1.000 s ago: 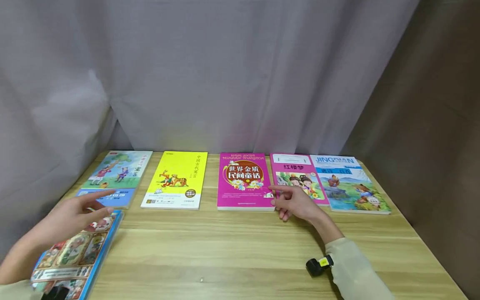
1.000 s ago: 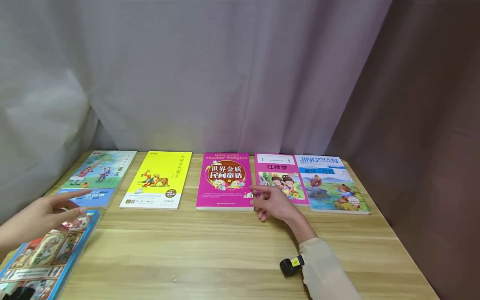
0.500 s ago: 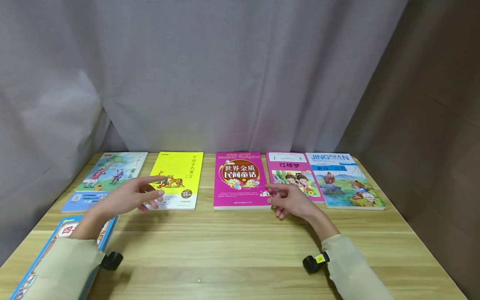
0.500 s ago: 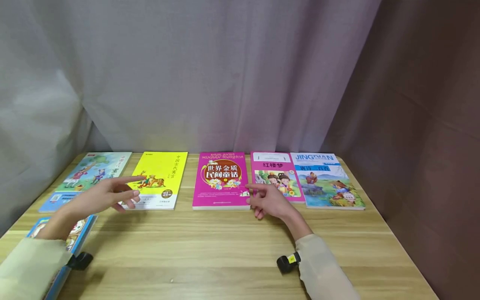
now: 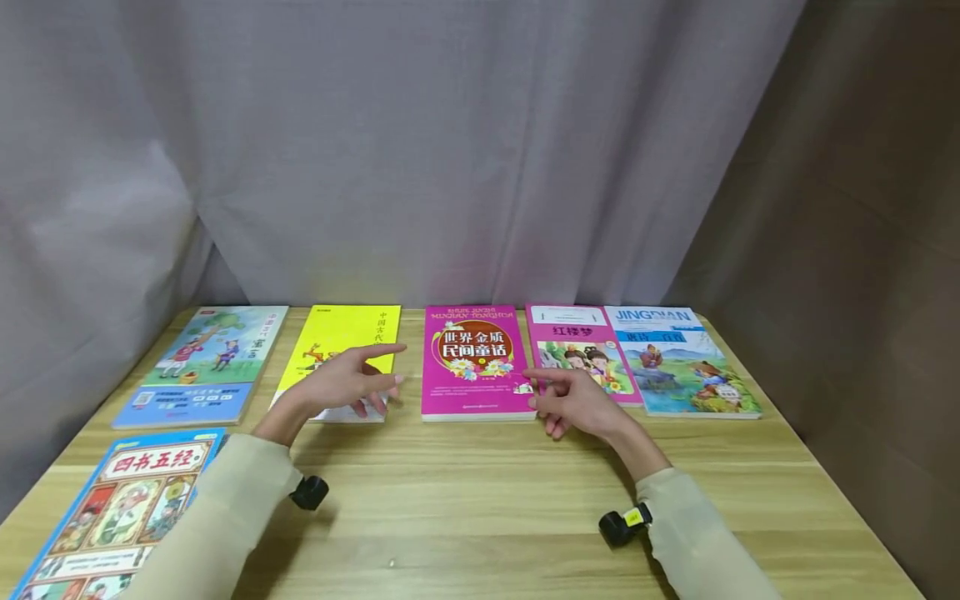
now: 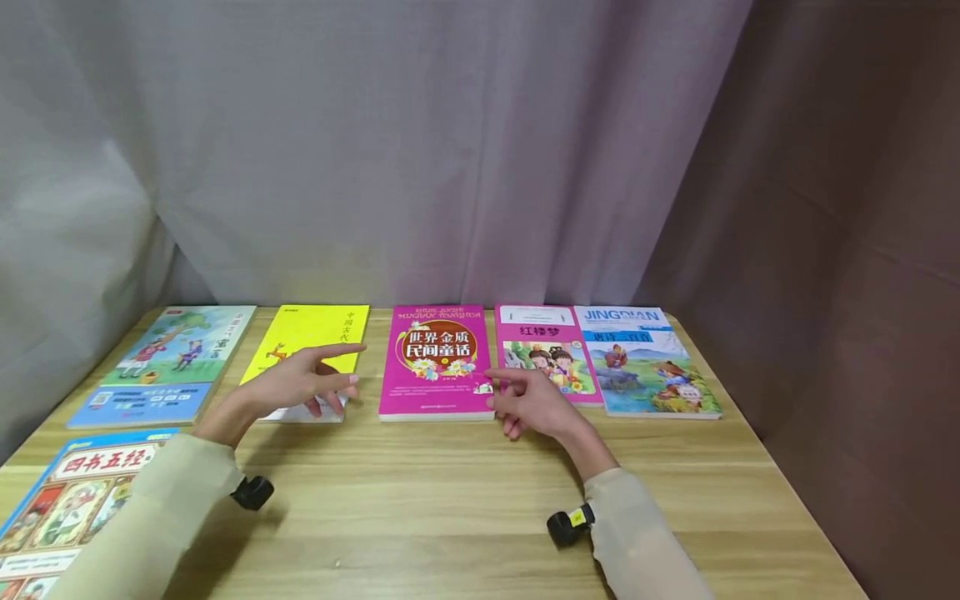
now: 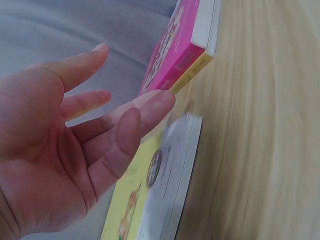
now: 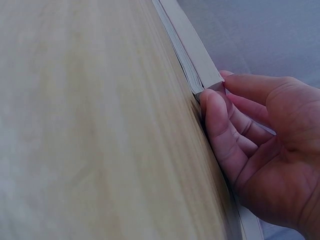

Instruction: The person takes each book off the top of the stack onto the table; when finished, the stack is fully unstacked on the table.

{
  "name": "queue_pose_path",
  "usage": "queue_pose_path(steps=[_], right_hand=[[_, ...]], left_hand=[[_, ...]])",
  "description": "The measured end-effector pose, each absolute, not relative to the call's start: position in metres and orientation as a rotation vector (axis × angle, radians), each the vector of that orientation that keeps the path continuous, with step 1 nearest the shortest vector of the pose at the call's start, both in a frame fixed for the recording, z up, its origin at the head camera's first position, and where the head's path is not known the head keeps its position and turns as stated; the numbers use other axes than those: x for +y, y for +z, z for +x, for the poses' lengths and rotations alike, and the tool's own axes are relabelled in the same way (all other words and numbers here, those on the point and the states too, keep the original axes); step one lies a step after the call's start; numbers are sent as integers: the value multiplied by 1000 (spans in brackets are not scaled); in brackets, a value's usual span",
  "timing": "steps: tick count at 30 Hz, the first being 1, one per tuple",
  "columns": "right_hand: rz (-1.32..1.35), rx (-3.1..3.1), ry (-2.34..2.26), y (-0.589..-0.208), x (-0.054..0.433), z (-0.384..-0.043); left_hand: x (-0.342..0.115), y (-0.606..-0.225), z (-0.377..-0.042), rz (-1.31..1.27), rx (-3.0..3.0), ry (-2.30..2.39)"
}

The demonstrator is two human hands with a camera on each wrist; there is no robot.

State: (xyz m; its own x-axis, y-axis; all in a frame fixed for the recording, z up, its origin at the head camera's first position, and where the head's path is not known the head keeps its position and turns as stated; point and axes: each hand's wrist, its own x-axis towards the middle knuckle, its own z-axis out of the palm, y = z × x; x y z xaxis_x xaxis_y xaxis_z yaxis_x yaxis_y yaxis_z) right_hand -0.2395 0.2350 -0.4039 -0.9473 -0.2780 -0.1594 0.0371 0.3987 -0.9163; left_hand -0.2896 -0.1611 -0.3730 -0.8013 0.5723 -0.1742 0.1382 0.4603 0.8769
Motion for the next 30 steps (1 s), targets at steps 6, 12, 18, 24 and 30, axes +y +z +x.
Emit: queue_pose_path(steps=[6,12,18,24,30], right_hand=[[-210,2360,-1581,-405,234,-239],[-224,2359,-1590,-404,234,-238],[-229,2368,-1585,-403,234,-237],[-230,2378,-1583,-402,233,-236],[-223,2380,-1581,-402,232,-235]], left_hand=[[-140,-382,-302,540,2161,1354],[-127,-387,-308,538,2145,1321],[-117,-389,-310,534,2155,1284],[-105,-391,-312,542,2241,1214],[-95,-394,-313,508,2375,1118]])
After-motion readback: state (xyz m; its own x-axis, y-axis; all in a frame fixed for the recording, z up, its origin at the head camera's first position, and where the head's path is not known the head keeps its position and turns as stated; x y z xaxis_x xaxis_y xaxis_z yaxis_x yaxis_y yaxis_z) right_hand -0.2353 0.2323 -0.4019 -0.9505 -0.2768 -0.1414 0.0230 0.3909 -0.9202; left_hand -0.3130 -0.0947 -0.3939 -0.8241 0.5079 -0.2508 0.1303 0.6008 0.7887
